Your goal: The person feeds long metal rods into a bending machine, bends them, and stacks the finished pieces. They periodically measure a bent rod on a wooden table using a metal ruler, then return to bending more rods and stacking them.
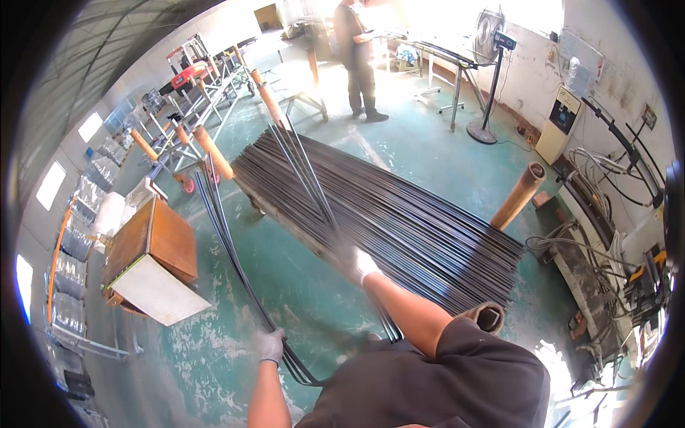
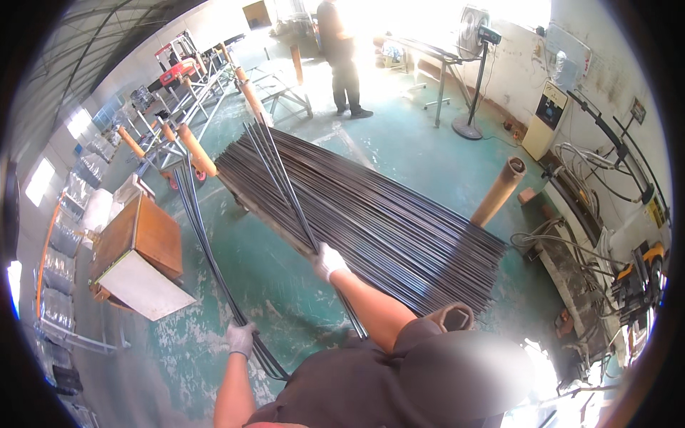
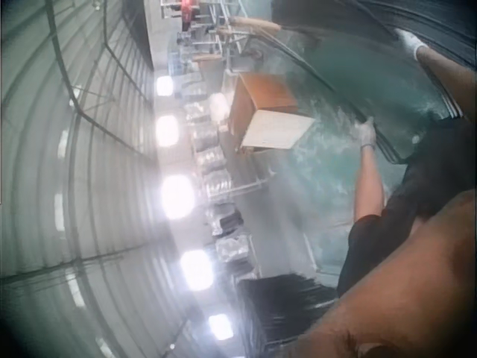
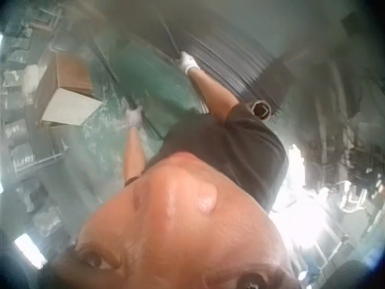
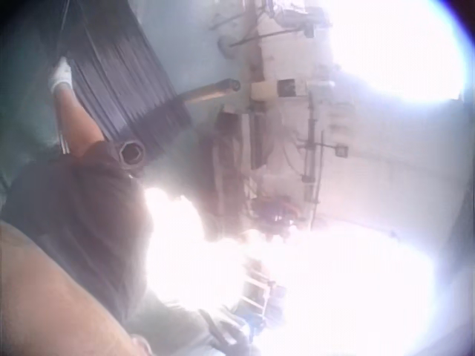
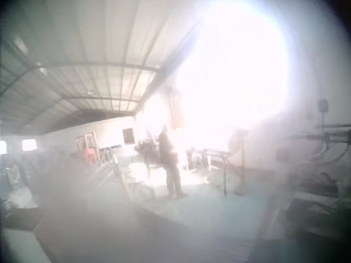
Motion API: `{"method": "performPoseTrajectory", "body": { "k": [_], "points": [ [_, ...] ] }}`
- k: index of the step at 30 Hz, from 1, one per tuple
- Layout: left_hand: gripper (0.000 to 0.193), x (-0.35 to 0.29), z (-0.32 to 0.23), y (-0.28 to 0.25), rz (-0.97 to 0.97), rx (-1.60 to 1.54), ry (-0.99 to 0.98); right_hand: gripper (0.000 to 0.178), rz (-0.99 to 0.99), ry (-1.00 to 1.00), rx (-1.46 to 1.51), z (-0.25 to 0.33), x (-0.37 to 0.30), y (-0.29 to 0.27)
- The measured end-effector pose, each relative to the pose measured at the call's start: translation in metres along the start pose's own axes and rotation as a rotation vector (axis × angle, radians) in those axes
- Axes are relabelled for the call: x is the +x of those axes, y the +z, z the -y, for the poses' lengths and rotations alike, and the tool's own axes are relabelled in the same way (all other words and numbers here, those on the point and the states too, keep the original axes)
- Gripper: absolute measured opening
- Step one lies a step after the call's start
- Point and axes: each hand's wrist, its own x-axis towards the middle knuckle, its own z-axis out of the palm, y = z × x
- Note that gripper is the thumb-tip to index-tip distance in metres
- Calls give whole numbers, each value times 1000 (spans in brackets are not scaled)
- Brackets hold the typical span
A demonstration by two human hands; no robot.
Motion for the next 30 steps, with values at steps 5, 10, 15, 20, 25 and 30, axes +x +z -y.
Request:
{"method": "performPoseTrajectory", "body": {
  "k": [5, 10, 15, 20, 25, 30],
  "points": [
    [29, 68, 20, 18, -7, 47, 72, 56, -54, 216, -60, 14, -41, -12],
    [28, 158, -11, 56, 210, -121, 80, 46, -216, 458, -3, 25, -30, -17],
    [47, 244, -49, 107, 495, 18, 136, 35, -492, 556, 16, 2, -19, -17],
    [33, 279, -49, 168, 709, 69, 108, 38, -656, 756, 122, -12, -25, -26],
    [26, 289, -61, 208, 862, 218, 161, 38, -732, 847, 132, -68, -14, -33],
    [28, 279, -117, 246, 907, 310, 96, 39, -712, 936, 200, -119, 9, -54]
  ]
}}
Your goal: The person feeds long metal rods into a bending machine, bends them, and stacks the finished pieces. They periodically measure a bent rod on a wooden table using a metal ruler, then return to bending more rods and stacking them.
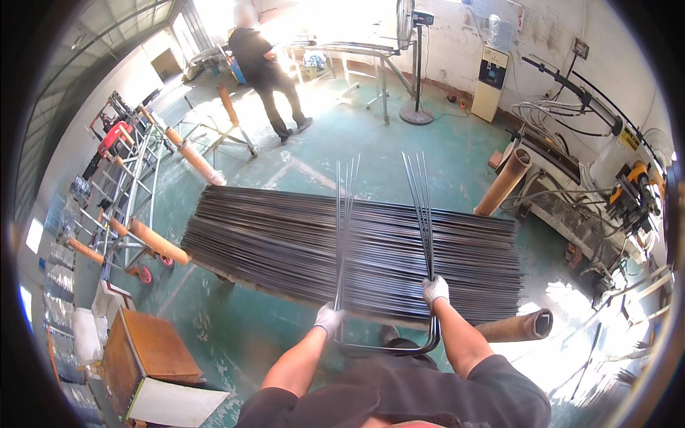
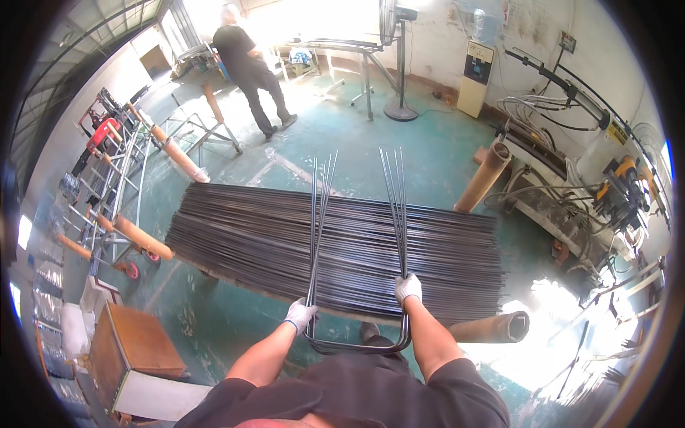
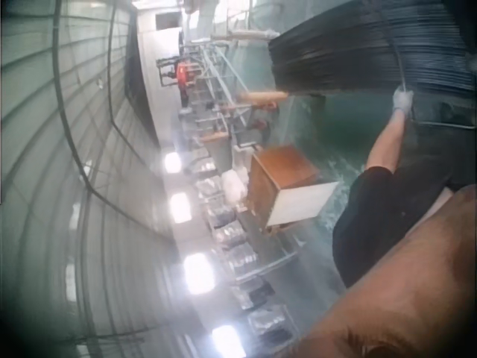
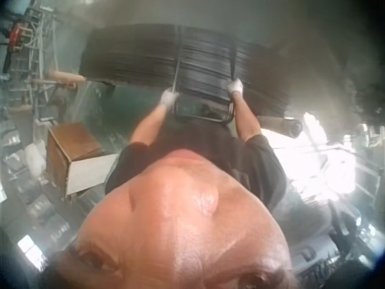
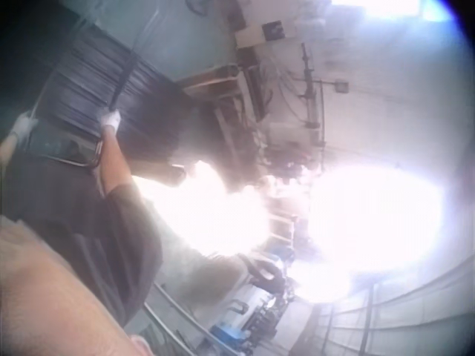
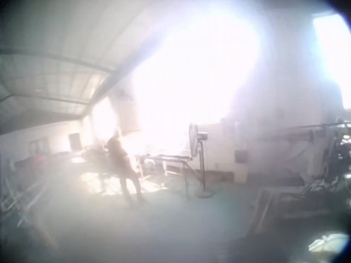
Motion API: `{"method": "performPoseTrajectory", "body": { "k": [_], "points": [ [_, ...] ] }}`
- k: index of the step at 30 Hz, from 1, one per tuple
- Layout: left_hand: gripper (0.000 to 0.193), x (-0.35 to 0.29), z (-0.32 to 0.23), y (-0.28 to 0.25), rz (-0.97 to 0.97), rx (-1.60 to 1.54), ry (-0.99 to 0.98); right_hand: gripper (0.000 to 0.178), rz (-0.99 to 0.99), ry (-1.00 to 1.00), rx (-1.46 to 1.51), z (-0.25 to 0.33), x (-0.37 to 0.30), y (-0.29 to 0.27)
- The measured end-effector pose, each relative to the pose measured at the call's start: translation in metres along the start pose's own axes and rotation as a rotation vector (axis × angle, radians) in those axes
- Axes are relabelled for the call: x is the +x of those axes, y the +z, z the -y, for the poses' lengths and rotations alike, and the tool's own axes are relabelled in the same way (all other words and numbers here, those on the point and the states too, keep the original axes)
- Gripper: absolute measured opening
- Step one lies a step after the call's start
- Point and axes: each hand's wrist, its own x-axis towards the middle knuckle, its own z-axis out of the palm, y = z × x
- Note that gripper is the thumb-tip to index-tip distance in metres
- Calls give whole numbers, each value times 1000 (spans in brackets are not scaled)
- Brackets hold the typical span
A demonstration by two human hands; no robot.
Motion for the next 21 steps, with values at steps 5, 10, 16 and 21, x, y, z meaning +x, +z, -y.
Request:
{"method": "performPoseTrajectory", "body": {
  "k": [5, 10, 16, 21],
  "points": [
    [39, 52, 4, 19, -14, 137, -26, 38, 4, 46, 22, -11, 58, 15],
    [33, 72, 33, 42, -3, 503, 13, 41, 54, 79, -30, -35, 95, 25],
    [33, 55, 36, 65, 52, 640, -50, 45, 55, 97, -294, -62, 101, 27],
    [34, 37, 43, 66, 85, 670, -41, 41, -83, -38, -531, -66, 86, 25]
  ]
}}
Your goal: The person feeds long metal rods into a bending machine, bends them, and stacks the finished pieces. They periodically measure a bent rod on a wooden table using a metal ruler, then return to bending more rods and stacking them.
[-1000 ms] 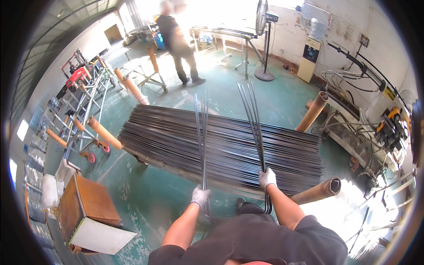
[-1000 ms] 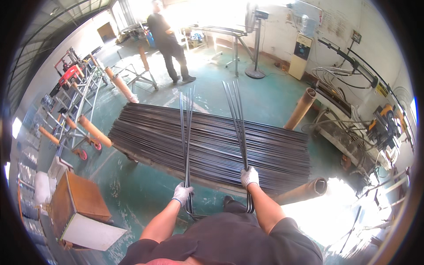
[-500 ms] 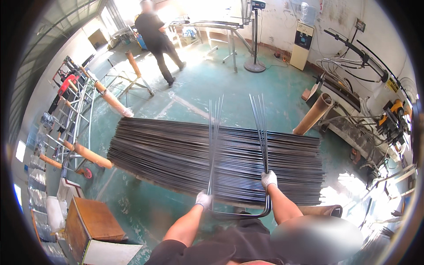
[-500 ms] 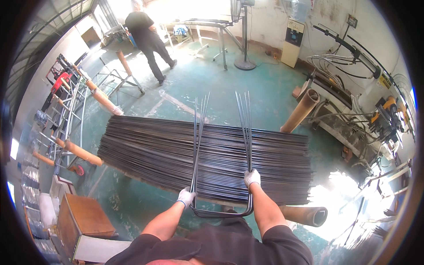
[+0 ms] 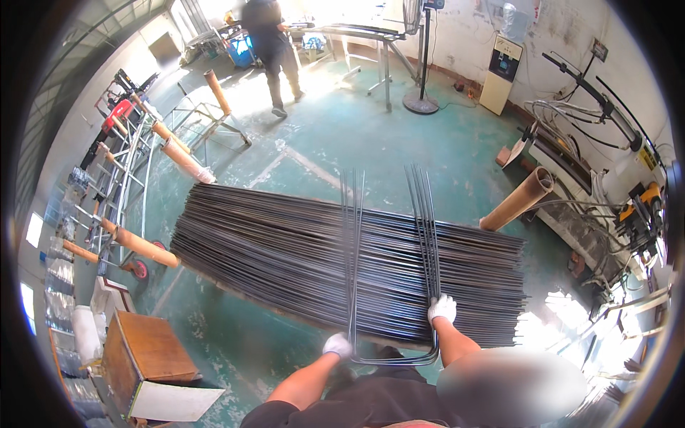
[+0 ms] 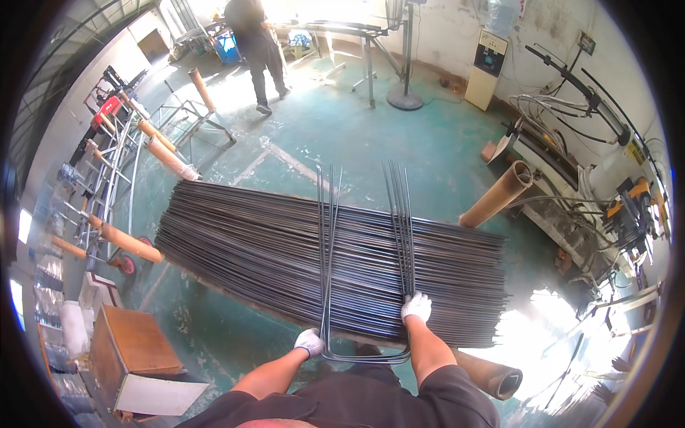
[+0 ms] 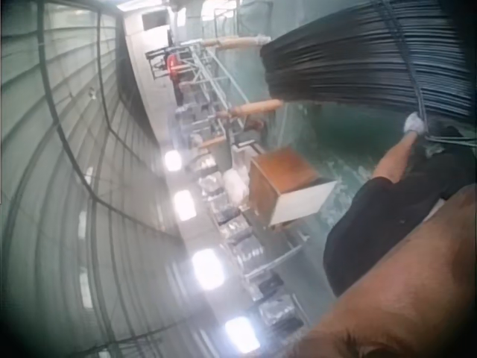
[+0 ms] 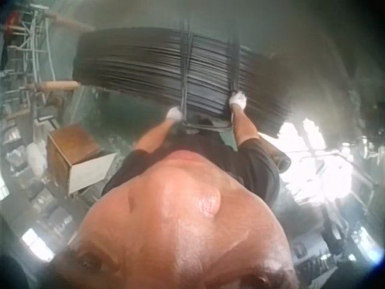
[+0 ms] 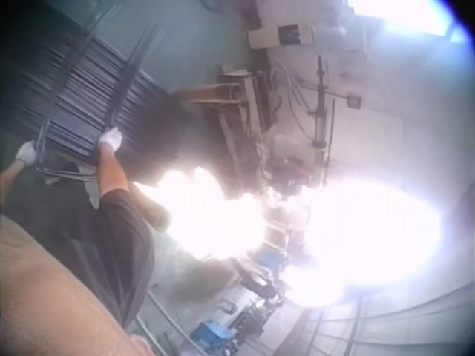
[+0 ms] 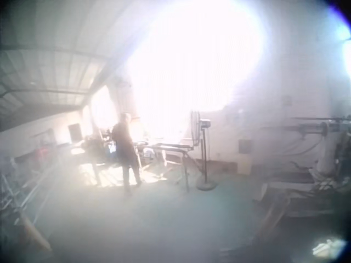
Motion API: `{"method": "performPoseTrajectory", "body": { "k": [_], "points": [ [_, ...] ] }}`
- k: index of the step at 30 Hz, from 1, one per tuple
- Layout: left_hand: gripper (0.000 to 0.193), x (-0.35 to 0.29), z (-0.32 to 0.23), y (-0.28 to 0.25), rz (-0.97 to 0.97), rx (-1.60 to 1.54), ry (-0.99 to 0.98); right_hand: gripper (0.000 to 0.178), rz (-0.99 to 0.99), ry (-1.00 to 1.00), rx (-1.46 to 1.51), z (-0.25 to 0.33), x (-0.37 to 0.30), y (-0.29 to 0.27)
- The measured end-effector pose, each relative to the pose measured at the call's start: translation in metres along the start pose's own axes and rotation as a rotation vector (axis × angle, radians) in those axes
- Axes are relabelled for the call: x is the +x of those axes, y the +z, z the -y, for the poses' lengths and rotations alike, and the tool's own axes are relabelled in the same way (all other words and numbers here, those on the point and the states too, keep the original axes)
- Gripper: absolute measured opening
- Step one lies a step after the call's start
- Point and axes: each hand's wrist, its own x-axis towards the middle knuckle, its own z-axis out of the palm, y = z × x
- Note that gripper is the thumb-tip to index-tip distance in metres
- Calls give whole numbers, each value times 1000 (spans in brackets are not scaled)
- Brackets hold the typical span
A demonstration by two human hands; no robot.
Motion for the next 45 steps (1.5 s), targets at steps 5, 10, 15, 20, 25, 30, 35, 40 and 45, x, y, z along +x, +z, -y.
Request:
{"method": "performPoseTrajectory", "body": {
  "k": [5, 10, 15, 20, 25, 30, 35, 40, 45],
  "points": [
    [34, -9, -11, -21, -51, -69, 29, 37, -82, 68, 187, 0, -14, -21],
    [26, -10, 23, -30, -58, -359, 240, 41, -142, 122, 249, 24, -62, -65],
    [20, -50, 53, -67, 114, -921, 232, 39, -192, 63, 452, 49, -118, -89],
    [13, -104, 62, -123, 171, -1238, 193, 35, -295, 50, 578, 74, -202, -106],
    [10, -137, 96, -135, 72, -1205, 190, 37, -278, 48, 586, 87, -252, -97],
    [18, -142, 138, -125, -79, -1170, 146, 41, -177, -21, 648, 93, -275, -53],
    [21, -150, 157, -134, -181, -1256, 26, 46, -24, -64, 547, 121, -287, -40],
    [23, -153, 167, -126, -261, -1284, -35, 43, -21, -219, 527, 119, -287, -14],
    [26, -129, 170, -121, -416, -1311, 51, 43, 72, -180, 517, 116, -300, -38]
  ]
}}
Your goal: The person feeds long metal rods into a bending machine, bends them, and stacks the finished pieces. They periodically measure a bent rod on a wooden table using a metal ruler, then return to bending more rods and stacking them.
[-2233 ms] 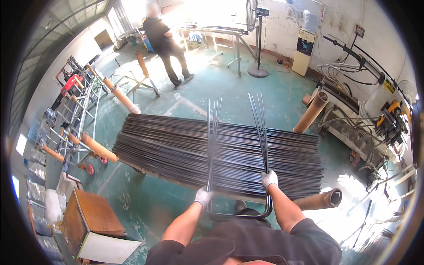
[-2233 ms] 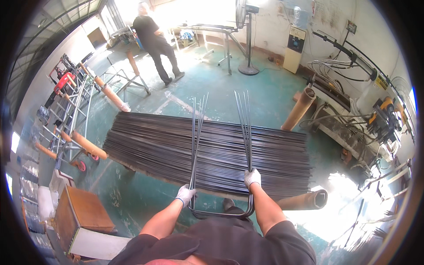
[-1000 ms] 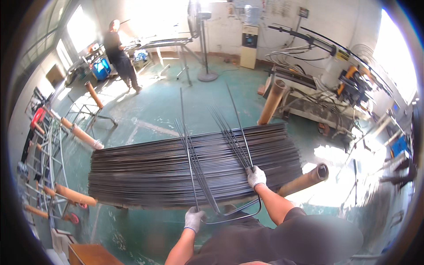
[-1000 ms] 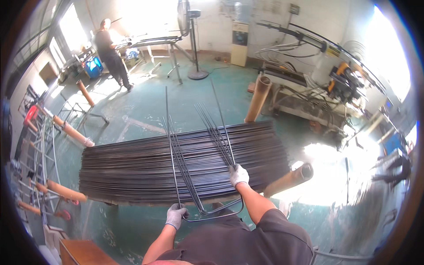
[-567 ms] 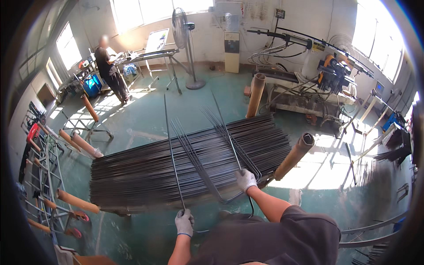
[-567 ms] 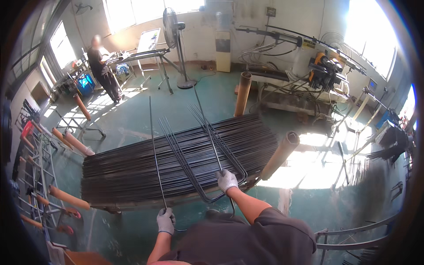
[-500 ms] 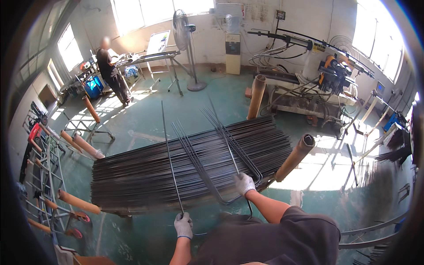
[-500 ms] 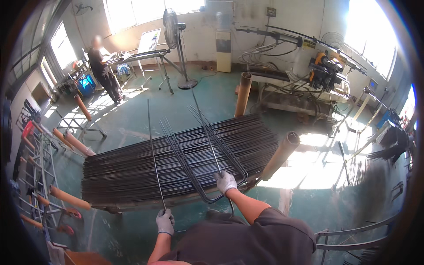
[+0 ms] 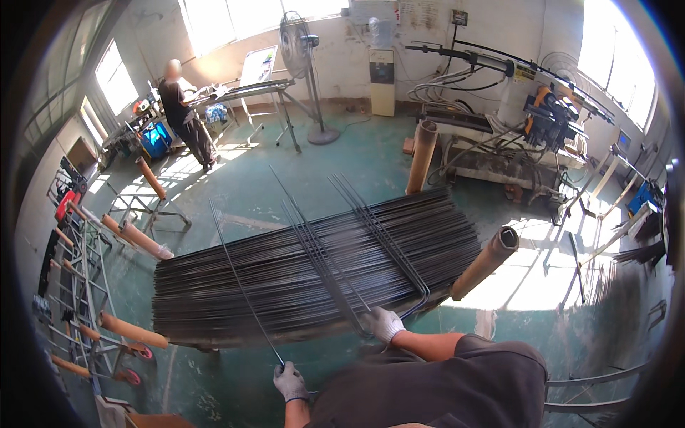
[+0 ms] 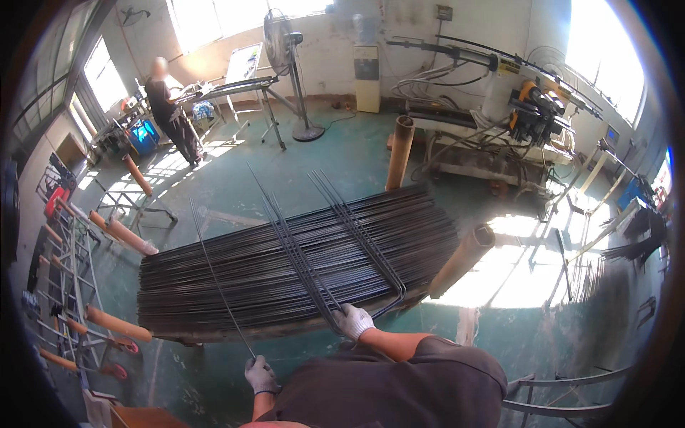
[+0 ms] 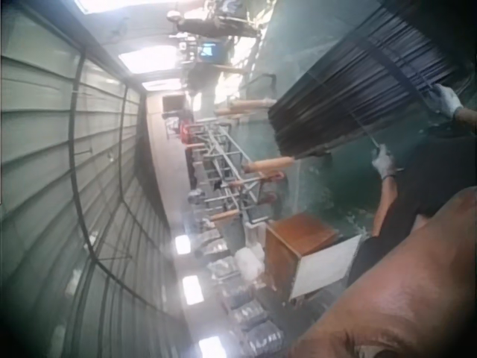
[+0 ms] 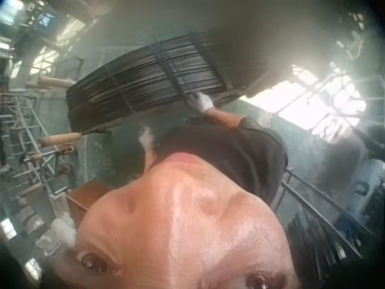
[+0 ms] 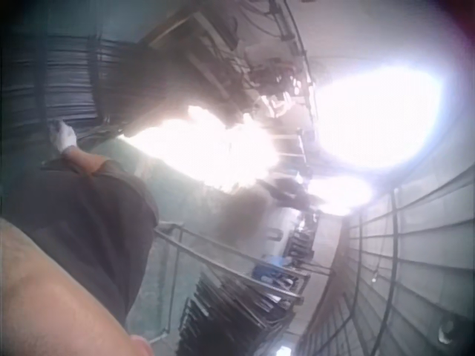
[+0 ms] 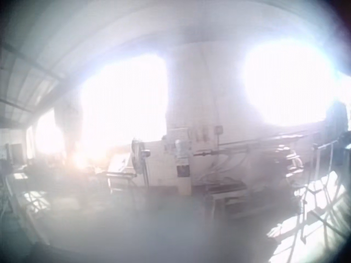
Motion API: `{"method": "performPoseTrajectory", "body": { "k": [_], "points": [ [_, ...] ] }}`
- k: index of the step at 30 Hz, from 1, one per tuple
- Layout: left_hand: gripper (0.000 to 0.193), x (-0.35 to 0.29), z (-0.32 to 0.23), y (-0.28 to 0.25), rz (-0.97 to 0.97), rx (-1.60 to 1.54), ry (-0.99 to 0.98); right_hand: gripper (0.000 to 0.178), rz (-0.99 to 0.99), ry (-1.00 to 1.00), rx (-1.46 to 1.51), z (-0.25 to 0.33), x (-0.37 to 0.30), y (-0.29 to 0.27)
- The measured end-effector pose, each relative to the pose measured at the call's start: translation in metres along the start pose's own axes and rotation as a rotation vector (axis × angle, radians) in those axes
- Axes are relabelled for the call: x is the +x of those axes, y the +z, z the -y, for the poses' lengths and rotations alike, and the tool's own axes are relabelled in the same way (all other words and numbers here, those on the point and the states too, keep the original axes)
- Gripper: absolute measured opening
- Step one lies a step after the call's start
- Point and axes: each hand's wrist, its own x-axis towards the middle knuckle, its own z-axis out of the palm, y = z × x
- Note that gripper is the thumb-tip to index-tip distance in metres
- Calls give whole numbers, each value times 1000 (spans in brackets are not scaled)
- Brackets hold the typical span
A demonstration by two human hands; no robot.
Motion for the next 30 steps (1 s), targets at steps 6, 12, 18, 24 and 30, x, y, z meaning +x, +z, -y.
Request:
{"method": "performPoseTrajectory", "body": {
  "k": [6, 12, 18, 24, 30],
  "points": [
    [28, -7, -26, 25, -53, -13, 46, 40, -53, -43, 132, 6, 12, -5],
    [22, -8, -48, 39, -65, 9, 104, 40, -8, -42, 114, 23, 30, -13],
    [10, -28, -65, 32, -51, -68, 98, 39, -23, -167, 28, 49, 37, -18],
    [7, -40, -79, -17, -88, -148, 121, 32, 1, -324, -16, 80, 35, 24],
    [7, -46, -87, -130, -171, -202, 204, 30, 58, -457, 77, 152, -13, 97]
  ]
}}
